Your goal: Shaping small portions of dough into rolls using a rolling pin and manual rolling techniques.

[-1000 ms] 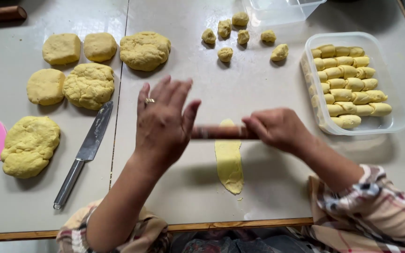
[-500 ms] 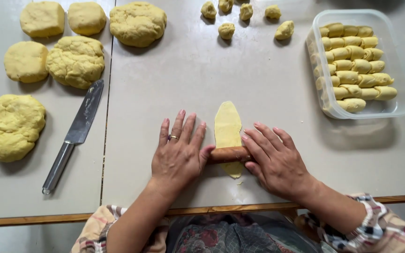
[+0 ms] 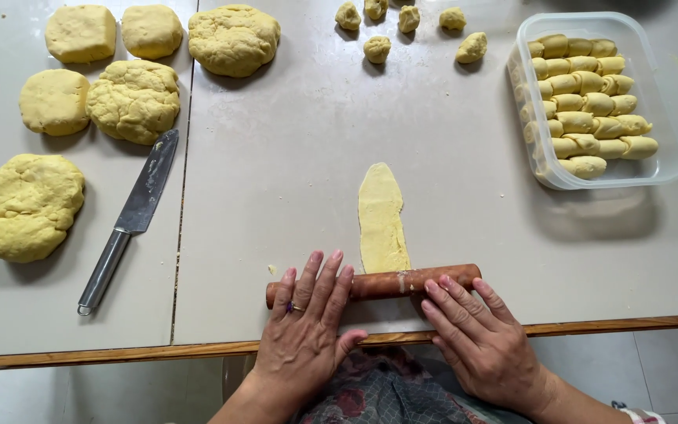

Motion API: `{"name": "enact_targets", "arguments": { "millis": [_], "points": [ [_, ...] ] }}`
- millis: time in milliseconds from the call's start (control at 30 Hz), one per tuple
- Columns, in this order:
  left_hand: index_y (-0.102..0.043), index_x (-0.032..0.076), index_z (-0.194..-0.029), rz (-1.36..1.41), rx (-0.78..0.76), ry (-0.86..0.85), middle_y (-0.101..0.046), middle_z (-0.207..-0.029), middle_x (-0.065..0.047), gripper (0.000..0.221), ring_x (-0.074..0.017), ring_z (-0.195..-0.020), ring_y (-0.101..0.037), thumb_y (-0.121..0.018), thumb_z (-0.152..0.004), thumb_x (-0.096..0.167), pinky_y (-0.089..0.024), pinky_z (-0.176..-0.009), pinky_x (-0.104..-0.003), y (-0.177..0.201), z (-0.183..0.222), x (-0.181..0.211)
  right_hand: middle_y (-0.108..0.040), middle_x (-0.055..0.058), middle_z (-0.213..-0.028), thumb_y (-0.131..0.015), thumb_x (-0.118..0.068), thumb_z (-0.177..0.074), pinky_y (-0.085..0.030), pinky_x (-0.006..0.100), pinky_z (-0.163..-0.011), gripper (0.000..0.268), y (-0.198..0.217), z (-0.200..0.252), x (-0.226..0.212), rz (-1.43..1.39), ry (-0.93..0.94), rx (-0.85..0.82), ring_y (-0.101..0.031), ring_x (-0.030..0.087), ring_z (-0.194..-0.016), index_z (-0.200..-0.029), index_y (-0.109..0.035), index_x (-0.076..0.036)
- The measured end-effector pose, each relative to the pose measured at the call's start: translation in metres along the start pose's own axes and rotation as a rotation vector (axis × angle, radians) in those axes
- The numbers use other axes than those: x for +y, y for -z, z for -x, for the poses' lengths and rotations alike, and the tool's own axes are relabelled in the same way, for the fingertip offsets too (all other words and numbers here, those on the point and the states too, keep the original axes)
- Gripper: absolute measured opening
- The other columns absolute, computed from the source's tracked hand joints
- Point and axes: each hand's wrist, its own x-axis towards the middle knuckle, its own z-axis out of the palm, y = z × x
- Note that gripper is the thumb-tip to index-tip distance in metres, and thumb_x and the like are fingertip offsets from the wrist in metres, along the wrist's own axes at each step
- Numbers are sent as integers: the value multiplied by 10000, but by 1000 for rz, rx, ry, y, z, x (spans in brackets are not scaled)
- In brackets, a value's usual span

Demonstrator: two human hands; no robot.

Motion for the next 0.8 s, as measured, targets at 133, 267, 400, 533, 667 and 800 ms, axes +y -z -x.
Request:
{"name": "enact_targets", "arguments": {
  "millis": [133,267,400,533,667,800],
  "points": [
    [-244,75,-1486,0,16,-3,-225,-1561,-109,777,-276,-1456,-162,-272,-939,627,-108,-1179,-453,-1,-8,-3,-560,156,-1316,-517,-178,-927,-364,440,-1071,346,2,-13,4,-47,-15,97,-548,296,-1238,-1234,-577,-31],
    [-328,58,-1457,12,30,53,-384,-1499,-108,767,-253,-1421,-279,-258,-942,623,-118,-1157,-489,-17,-38,-18,-592,166,-1286,-508,-277,-939,-391,438,-1060,391,-5,-36,22,-26,-44,77,-596,305,-1185,-1229,-592,-28],
    [-275,83,-1482,-28,-53,95,-333,-1522,-94,690,-238,-1426,-258,-286,-950,523,-72,-1159,-499,-43,-75,-39,-599,148,-1286,-409,-310,-969,-376,464,-1084,429,-23,-59,51,-19,-95,6,-559,316,-1229,-1271,-563,-46],
    [-338,81,-1442,74,-113,153,-363,-1489,-100,727,-246,-1420,-240,-166,-957,595,-69,-1141,-523,-49,-84,-44,-588,155,-1306,-387,-319,-977,-337,490,-1072,468,-27,-67,58,7,-102,-32,-527,312,-1258,-1294,-540,-12],
    [-452,36,-1378,176,58,68,-448,-1411,-208,779,-352,-1387,-310,-287,-917,642,-110,-1135,-529,-27,-60,-29,-501,167,-1389,-345,-441,-973,-203,486,-1133,583,-25,-49,39,6,-67,80,-423,342,-1328,-1364,-472,-28],
    [-202,53,-1482,-9,-61,14,-152,-1572,-140,825,-287,-1461,-92,-202,-931,667,-73,-1192,-462,-3,-22,-11,-461,204,-1407,-386,-335,-974,-179,523,-1163,521,-8,-18,18,-45,-2,-30,-408,372,-1342,-1331,-449,39]
  ]
}}
